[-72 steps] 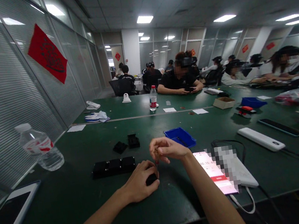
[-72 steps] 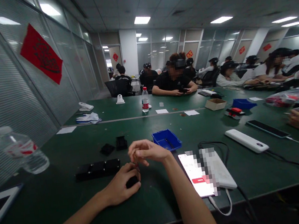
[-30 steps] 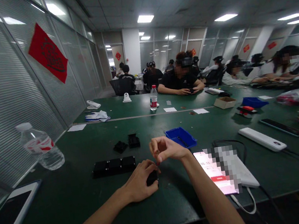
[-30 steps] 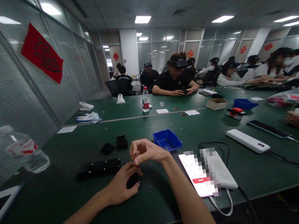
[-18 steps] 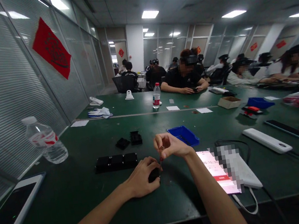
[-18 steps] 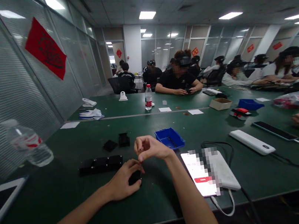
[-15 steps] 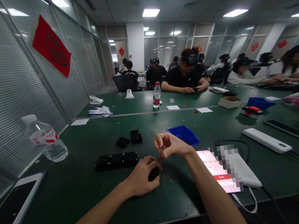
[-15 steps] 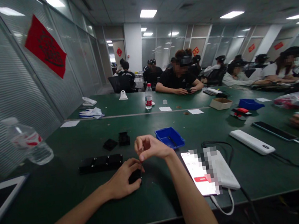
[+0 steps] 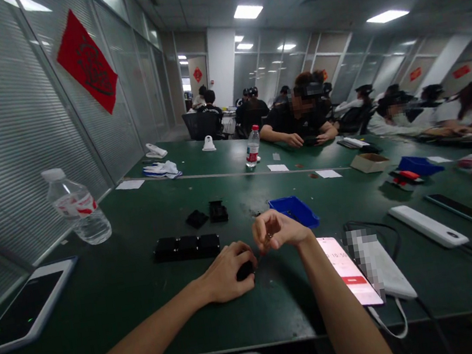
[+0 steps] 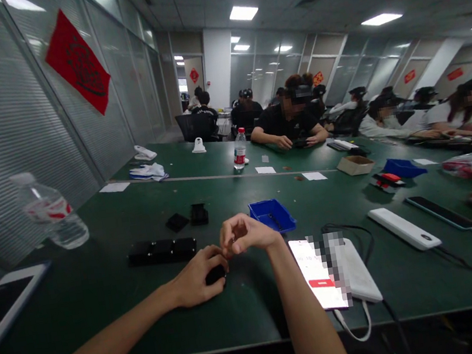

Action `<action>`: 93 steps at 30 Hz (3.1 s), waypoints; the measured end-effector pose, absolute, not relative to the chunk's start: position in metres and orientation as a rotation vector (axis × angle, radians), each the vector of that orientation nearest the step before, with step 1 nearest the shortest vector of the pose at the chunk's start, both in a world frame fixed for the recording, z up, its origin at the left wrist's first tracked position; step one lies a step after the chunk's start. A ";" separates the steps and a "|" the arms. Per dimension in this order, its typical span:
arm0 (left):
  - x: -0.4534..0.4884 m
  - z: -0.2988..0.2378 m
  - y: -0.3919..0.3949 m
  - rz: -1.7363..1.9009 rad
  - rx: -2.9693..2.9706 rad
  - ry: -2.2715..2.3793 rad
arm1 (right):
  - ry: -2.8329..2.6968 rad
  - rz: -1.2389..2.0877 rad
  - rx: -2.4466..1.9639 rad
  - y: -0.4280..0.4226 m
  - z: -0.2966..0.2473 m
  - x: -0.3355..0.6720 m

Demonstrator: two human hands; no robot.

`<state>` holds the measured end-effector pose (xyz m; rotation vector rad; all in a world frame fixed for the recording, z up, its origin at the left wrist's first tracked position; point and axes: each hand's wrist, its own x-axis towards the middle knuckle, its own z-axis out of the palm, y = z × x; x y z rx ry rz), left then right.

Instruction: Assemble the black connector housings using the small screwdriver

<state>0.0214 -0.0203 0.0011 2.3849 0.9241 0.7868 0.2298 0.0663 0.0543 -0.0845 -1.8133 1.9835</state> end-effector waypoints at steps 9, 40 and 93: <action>0.021 0.000 -0.020 0.790 2.398 0.924 | -1.851 1.912 -0.004 0.064 0.062 0.231; 0.021 0.002 -0.021 0.741 2.393 0.944 | -1.637 2.244 -0.120 0.062 0.056 0.221; 0.022 0.003 -0.021 0.725 2.400 0.981 | -1.656 2.045 -0.226 0.058 0.065 0.222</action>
